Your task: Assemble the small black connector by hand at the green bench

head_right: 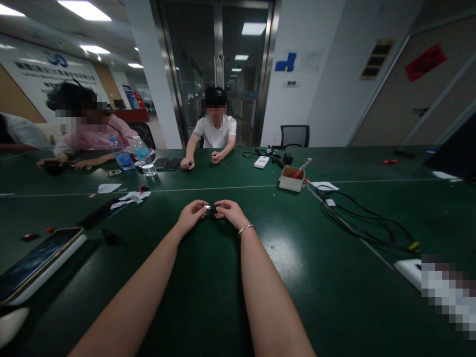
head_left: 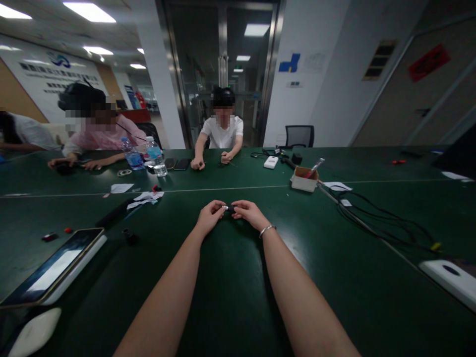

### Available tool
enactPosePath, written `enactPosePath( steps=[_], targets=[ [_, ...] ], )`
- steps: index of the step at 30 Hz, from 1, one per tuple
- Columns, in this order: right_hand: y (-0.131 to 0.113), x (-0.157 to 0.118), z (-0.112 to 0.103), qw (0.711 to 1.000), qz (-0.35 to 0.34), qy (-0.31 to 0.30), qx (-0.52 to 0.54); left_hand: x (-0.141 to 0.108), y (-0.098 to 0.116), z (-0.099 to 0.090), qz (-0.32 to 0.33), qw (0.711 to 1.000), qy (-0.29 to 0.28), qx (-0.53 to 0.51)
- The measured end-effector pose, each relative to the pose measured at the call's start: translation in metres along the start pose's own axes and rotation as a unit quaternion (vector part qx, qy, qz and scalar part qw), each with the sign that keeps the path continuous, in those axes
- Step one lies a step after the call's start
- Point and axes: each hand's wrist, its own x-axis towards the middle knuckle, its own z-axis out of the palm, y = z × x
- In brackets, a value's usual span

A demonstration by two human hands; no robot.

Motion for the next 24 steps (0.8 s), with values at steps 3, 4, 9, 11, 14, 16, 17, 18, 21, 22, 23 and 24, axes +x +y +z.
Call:
enactPosePath(
  steps=[3, 4, 9, 11, 14, 16, 17, 18, 21, 22, 23, 24],
  targets=[
    [-0.0001, -0.0002, 0.0004, 1.000, -0.002, -0.001, 0.002, 0.0015, -0.0040, 0.0004, 0.001, 1.000, 0.002, -0.007],
    [-0.0003, -0.0005, 0.0006, 1.000, -0.002, 0.000, 0.002, 0.0021, -0.0054, 0.0007, -0.003, 1.000, 0.006, -0.008],
    [-0.0014, -0.0020, 0.0016, 1.000, -0.002, -0.001, 0.001, 0.0044, -0.0090, 0.0016, -0.012, 1.000, 0.022, -0.014],
    [-0.0015, -0.0023, 0.0018, 1.000, -0.005, -0.002, 0.001, 0.0047, -0.0090, 0.0013, -0.013, 0.999, 0.023, -0.020],
    [-0.0011, -0.0023, 0.0017, 1.000, -0.004, -0.001, 0.001, 0.0045, -0.0082, 0.0006, -0.014, 1.000, 0.018, -0.015],
    [-0.0007, -0.0019, 0.0014, 1.000, -0.003, -0.001, -0.001, 0.0037, -0.0070, 0.0002, -0.017, 1.000, 0.013, -0.009],
    [-0.0005, -0.0017, 0.0012, 1.000, -0.003, 0.000, -0.002, 0.0030, -0.0062, 0.0001, -0.017, 1.000, 0.010, -0.008],
    [-0.0003, -0.0014, 0.0009, 1.000, -0.003, -0.001, -0.003, 0.0023, -0.0052, 0.0001, -0.017, 1.000, 0.007, -0.008],
    [-0.0001, -0.0009, 0.0004, 1.000, -0.004, -0.001, -0.004, 0.0005, -0.0032, 0.0002, -0.018, 1.000, 0.000, -0.014],
    [-0.0002, -0.0008, 0.0003, 1.000, -0.004, -0.001, -0.005, 0.0003, -0.0032, 0.0002, -0.021, 1.000, 0.000, -0.014],
    [-0.0003, -0.0009, 0.0004, 1.000, -0.003, 0.000, -0.005, 0.0006, -0.0038, 0.0003, -0.025, 1.000, 0.001, -0.012],
    [-0.0005, -0.0010, 0.0005, 1.000, -0.002, 0.001, -0.005, 0.0011, -0.0049, 0.0003, -0.030, 0.999, 0.002, -0.011]
  ],
)
